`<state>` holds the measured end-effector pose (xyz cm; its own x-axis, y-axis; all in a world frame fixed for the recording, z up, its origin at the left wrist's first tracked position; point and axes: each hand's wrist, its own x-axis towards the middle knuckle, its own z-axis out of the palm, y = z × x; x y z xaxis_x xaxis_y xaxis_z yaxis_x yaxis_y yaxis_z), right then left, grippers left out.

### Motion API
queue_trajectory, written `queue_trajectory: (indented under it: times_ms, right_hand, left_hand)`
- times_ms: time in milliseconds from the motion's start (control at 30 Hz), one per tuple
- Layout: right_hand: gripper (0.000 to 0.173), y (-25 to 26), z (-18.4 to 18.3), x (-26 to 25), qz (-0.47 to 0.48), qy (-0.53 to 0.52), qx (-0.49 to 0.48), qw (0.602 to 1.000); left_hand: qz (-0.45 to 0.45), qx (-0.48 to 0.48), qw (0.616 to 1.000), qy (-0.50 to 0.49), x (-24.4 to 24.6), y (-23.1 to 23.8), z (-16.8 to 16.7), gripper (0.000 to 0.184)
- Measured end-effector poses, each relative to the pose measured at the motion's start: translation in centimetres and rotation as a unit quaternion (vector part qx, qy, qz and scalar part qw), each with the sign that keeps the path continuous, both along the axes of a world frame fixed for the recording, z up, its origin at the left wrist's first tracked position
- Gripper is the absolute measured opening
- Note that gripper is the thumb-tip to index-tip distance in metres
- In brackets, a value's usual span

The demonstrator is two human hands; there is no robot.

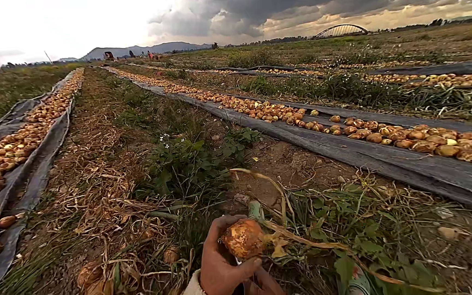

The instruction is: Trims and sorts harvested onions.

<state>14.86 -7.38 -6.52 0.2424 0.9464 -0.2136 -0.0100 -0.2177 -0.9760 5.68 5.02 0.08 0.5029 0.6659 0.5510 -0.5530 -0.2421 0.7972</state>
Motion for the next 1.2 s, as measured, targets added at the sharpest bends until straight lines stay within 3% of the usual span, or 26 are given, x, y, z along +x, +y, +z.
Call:
queue_trajectory:
  times_ms: [100, 200, 300, 500, 600, 700, 767, 800, 867, 967, 1000, 1033, 1067, 1100, 1200]
  right_hand:
    - [0.095, -0.2, 0.1, 0.4, -0.064, 0.084, 0.048, 0.993]
    - [0.065, -0.3, -0.1, 0.9, -0.077, 0.060, 0.054, 0.994]
    - [0.037, 0.0, -0.7, 0.4, -0.058, 0.039, 0.037, 0.997]
    - [0.024, 0.5, -0.3, -1.5, -0.056, 0.129, -0.075, 0.987]
    - [0.020, 0.4, -0.4, -1.6, -0.044, 0.122, -0.138, 0.982]
    - [0.029, -0.7, -0.8, -1.8, 0.068, 0.141, -0.138, 0.978]
    - [0.028, -1.8, -0.7, -2.7, 0.137, 0.153, -0.113, 0.972]
    - [0.030, -2.1, -0.9, -2.8, 0.141, 0.167, -0.106, 0.970]
    - [0.036, -2.3, -1.3, -2.8, 0.083, 0.186, -0.120, 0.972]
    - [0.043, -1.8, -1.5, -1.9, -0.037, 0.186, -0.178, 0.965]
    - [0.045, -1.7, -1.7, -1.3, -0.062, 0.192, -0.180, 0.963]
    - [0.047, -1.7, -2.0, -0.8, -0.070, 0.199, -0.173, 0.962]
    - [0.047, -1.7, -2.2, -0.4, -0.067, 0.202, -0.164, 0.963]
    - [0.047, -1.8, -2.4, -0.1, -0.063, 0.197, -0.162, 0.965]
    - [0.045, -2.1, -2.4, -0.1, -0.054, 0.179, -0.197, 0.962]
  left_hand:
    - [0.069, -0.043, 0.986, 0.144, -3.1, -1.8, -4.8, 0.077]
    - [0.060, -0.024, 0.966, 0.250, -5.7, -2.4, -6.8, 0.076]
    - [0.045, 0.031, 0.935, 0.351, -7.0, -2.1, -6.6, 0.075]
    - [0.064, 0.161, 0.881, 0.440, -6.2, -1.6, -7.4, 0.067]
    - [0.048, 0.118, 0.847, 0.517, -5.7, -1.5, -7.4, 0.073]
    - [0.096, -0.025, 0.830, 0.548, -6.3, 0.3, -8.1, 0.074]
    - [0.169, -0.185, 0.814, 0.525, -8.7, 2.6, -9.5, 0.072]
    - [0.214, -0.275, 0.814, 0.465, -10.2, 3.4, -10.1, 0.070]
    - [0.328, -0.426, 0.805, 0.252, -13.8, 4.2, -10.6, 0.060]
    - [0.460, -0.449, 0.757, -0.115, -20.9, 5.7, -9.1, 0.027]
    - [0.469, -0.424, 0.746, -0.207, -23.3, 6.4, -8.1, 0.036]
    - [0.455, -0.398, 0.759, -0.243, -25.4, 6.8, -7.4, 0.055]
    - [0.439, -0.375, 0.784, -0.227, -26.5, 7.0, -6.7, 0.070]
    - [0.446, -0.371, 0.795, -0.177, -26.3, 7.4, -6.3, 0.072]
    - [0.451, -0.397, 0.798, 0.054, -22.1, 9.7, -8.8, 0.030]
